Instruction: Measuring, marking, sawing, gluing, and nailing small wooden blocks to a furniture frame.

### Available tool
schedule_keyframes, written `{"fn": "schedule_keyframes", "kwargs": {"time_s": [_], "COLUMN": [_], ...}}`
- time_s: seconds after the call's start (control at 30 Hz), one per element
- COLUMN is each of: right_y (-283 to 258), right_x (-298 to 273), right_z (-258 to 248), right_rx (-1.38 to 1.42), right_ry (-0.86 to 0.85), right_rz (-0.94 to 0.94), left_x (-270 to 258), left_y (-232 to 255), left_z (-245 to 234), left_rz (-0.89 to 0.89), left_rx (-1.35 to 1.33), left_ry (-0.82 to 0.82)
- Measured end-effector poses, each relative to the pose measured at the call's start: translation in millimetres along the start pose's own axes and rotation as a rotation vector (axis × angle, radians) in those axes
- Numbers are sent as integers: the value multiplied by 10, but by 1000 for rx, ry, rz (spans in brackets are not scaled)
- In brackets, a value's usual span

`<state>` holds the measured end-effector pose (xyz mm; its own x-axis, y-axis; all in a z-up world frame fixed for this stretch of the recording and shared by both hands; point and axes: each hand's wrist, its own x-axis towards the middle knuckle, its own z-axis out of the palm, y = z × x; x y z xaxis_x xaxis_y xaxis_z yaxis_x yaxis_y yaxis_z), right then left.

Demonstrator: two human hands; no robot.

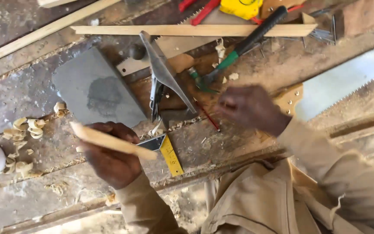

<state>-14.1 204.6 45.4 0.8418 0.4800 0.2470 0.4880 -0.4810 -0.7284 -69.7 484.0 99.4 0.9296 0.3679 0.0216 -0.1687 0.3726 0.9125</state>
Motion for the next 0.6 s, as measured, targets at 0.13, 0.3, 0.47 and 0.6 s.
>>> {"fn": "schedule_keyframes", "kwargs": {"time_s": [0.13, 0.3, 0.47, 0.6], "right_y": [-201, -315, -288, -577], "right_x": [-235, -431, -1232, -1893], "right_z": [408, 81, -740, -1284], "right_rx": [-237, -242, 626, 797], "right_ry": [-201, -327, 270, 736], "right_rz": [208, 693, 1100, 879], "left_x": [-301, -521, -554, -996], "left_y": [-432, -815, -548, -857], "left_z": [-71, 675, 1825, 2432], "left_rz": [-151, -433, -410, -427], "left_rx": [114, 46, 520, 565], "left_ry": [191, 31, -626, -1037]}}
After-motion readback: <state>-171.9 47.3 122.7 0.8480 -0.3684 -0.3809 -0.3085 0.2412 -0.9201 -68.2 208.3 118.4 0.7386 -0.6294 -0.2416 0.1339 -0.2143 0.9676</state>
